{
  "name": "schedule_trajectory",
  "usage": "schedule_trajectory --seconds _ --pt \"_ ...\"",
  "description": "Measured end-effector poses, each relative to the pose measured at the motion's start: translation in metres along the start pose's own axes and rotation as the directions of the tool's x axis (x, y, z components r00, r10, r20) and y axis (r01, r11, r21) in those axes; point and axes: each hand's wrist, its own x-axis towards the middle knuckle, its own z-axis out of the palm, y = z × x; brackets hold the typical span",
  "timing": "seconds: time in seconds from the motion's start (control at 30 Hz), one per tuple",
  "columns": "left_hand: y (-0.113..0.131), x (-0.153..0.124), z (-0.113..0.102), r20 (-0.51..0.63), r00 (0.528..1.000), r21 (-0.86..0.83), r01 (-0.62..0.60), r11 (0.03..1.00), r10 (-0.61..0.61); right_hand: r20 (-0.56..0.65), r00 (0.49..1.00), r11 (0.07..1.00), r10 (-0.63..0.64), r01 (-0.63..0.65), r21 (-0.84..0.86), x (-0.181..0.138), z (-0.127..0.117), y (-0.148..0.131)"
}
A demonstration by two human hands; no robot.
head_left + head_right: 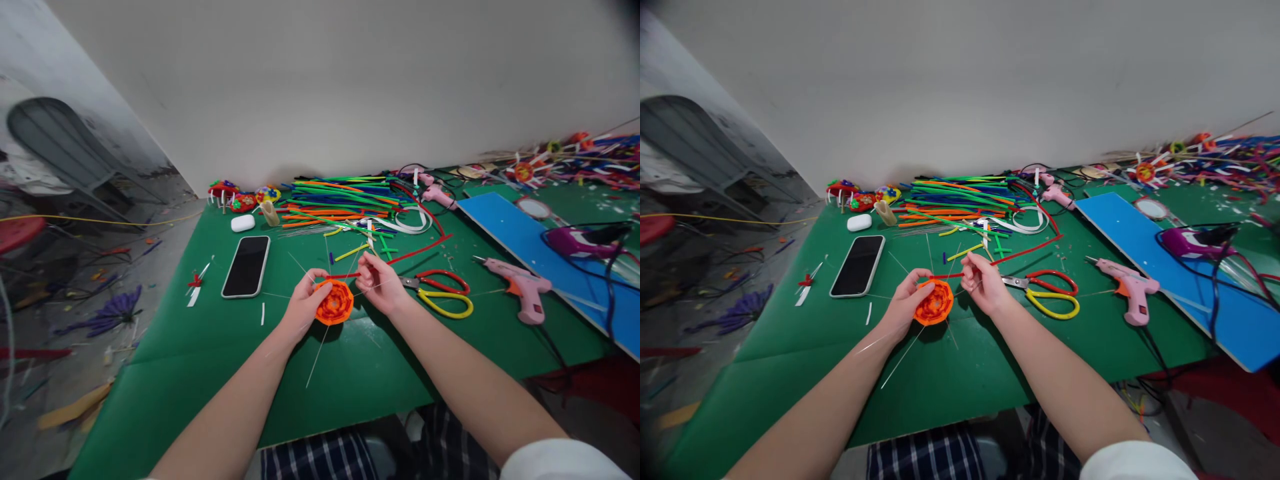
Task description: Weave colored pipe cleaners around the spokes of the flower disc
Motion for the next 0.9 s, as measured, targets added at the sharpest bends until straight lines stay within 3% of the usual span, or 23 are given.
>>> schedule_trajectory --seconds 0.9 --pt "-0.0005 0.0024 0.0011 -0.016 0.999 0.033 -0.033 0.999 0.033 -0.002 0.999 0.997 0.042 -0.043 -0.067 0.0004 -0.0020 -0.0017"
